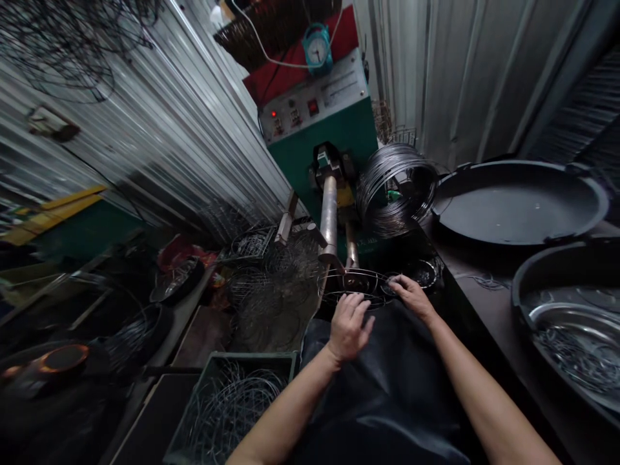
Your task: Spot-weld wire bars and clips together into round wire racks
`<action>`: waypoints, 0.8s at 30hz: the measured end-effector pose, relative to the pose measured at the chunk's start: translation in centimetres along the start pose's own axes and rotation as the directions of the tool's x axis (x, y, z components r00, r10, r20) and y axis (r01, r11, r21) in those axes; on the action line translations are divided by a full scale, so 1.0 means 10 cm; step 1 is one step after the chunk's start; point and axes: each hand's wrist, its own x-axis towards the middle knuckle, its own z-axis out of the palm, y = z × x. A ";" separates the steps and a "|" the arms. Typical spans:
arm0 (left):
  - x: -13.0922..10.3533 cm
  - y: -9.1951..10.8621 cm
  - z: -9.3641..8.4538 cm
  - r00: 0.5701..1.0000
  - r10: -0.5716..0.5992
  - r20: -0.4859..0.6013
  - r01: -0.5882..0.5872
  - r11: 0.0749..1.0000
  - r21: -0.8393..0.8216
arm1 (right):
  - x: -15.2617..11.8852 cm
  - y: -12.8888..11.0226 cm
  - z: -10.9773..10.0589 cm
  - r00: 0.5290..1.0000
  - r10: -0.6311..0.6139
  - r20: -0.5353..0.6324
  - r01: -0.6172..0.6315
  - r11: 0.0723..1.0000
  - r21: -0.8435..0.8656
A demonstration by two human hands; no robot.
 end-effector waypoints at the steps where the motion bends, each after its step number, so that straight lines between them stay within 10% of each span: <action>1: 0.03 0.09 0.05 0.998 -0.049 0.028 0.047 0.998 0.040 | -0.01 -0.02 0.00 1.000 -0.003 -0.010 0.003 1.000 0.004; 6: 0.27 0.16 0.11 0.946 -0.267 0.186 0.245 0.961 0.130 | -0.15 -0.26 0.01 0.994 -0.079 -0.081 0.078 0.997 -0.020; 15: 0.16 0.09 -0.07 0.961 -0.249 0.117 0.259 0.963 -0.072 | -0.46 -0.77 0.30 0.923 -0.380 -0.055 0.342 0.879 -0.331; 24: 0.04 -0.21 -0.01 0.923 -0.384 0.016 0.375 0.891 -0.255 | -0.49 -0.58 0.23 0.899 -0.435 0.039 0.407 0.800 -0.442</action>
